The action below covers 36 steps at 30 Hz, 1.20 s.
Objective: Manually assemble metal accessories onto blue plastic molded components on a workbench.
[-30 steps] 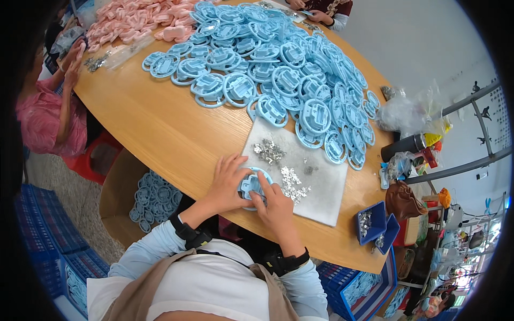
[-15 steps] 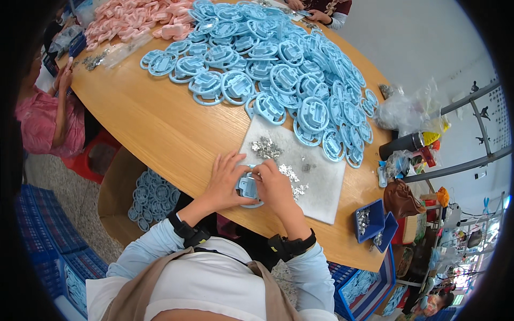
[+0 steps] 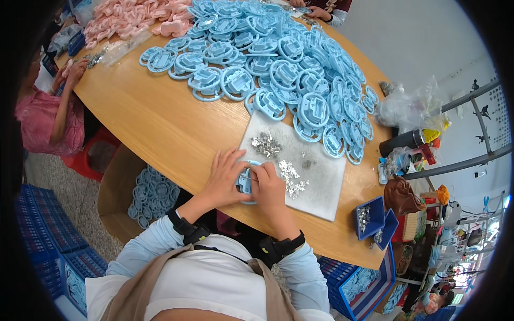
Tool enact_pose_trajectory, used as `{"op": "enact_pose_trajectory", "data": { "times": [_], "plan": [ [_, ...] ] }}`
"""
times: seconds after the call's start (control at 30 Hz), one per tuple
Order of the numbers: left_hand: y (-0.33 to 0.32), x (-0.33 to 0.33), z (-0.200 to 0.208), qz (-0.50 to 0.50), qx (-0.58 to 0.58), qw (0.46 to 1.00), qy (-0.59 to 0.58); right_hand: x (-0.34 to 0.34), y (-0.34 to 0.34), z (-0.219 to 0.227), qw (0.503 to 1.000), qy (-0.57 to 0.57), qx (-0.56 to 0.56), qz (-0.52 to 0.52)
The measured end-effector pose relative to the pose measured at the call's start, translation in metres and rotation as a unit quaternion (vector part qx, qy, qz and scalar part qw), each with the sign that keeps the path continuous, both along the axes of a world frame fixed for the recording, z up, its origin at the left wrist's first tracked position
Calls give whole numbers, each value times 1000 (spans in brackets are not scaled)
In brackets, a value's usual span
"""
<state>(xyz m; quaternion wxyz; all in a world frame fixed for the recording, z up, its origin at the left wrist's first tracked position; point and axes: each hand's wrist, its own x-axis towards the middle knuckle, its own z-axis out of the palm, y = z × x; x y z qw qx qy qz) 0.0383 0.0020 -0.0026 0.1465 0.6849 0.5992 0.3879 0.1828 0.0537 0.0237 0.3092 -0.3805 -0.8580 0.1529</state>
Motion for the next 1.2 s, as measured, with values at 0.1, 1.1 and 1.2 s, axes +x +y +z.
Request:
{"op": "enact_pose_trajectory", "data": {
  "times": [0.1, 1.1, 1.2],
  "plan": [
    [0, 0, -1, 2, 5, 1000, 3, -1, -2, 3, 1000, -6, 8, -6],
    [0, 1, 2, -15, -13, 1000, 24, 21, -42, 11, 977, -207, -17, -50],
    [0, 0, 3, -19, -17, 999, 23, 20, -42, 7, 977, -208, 10, -53]
  ]
}}
